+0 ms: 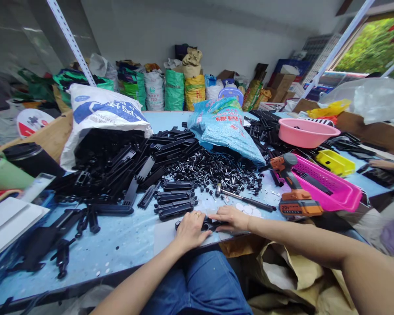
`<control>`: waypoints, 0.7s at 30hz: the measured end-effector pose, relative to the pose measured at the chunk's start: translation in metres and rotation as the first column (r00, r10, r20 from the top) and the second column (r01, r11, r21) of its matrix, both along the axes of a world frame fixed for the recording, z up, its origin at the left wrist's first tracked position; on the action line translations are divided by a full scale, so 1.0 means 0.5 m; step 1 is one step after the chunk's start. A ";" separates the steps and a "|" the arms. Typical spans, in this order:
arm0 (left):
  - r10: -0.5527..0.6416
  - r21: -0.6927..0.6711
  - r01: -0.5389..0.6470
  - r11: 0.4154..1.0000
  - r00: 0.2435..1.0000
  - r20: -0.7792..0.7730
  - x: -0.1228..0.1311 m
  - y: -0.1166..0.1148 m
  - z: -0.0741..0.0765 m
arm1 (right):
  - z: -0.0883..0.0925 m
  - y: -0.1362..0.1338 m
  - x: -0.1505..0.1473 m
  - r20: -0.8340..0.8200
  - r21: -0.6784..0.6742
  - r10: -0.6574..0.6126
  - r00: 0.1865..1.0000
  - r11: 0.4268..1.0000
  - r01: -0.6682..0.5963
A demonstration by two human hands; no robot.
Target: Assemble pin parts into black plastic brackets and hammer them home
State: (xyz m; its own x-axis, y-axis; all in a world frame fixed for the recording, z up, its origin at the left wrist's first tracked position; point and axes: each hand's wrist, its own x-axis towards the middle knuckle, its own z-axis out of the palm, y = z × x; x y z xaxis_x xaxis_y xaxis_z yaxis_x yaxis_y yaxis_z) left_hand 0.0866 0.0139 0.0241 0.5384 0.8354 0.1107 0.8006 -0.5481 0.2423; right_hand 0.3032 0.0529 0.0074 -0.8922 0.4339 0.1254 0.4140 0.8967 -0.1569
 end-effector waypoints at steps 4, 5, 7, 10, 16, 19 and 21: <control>-0.039 0.077 0.044 0.996 0.998 -0.057 -0.011 -0.018 -0.005 | 0.018 -0.022 -0.006 0.131 0.096 -0.201 0.971 0.977 0.189; -0.073 0.101 0.081 0.992 0.994 -0.080 -0.018 -0.023 -0.007 | 0.021 -0.024 -0.006 0.172 0.115 -0.230 0.958 0.970 0.212; -0.098 0.147 0.116 0.982 0.987 -0.126 -0.036 -0.030 -0.012 | 0.026 -0.022 -0.007 0.226 0.150 -0.272 0.935 0.958 0.243; -0.075 0.228 0.103 0.968 0.989 -0.125 -0.067 -0.029 -0.013 | 0.031 -0.019 -0.017 0.209 0.186 -0.236 0.949 0.962 0.199; -0.067 0.430 0.046 0.902 0.997 0.033 -0.121 -0.030 0.042 | 0.087 -0.054 -0.056 0.081 0.198 -0.050 0.995 0.980 0.034; -0.217 0.381 0.118 0.917 0.949 0.228 -0.136 -0.079 0.074 | 0.148 -0.098 -0.073 -0.044 0.148 0.110 0.993 0.984 -0.103; -0.349 0.303 0.233 0.924 0.837 0.422 -0.133 -0.130 0.081 | 0.186 -0.132 -0.085 -0.192 0.049 0.259 0.947 0.966 -0.255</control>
State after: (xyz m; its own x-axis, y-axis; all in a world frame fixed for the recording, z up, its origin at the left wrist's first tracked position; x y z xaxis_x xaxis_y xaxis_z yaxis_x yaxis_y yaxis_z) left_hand 0.0198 -0.0511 0.0648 0.5900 0.5667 0.5751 0.4223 -0.8237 0.3784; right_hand 0.2609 -0.0131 0.1004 -0.9301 0.1880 0.3155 0.1324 0.9729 -0.1895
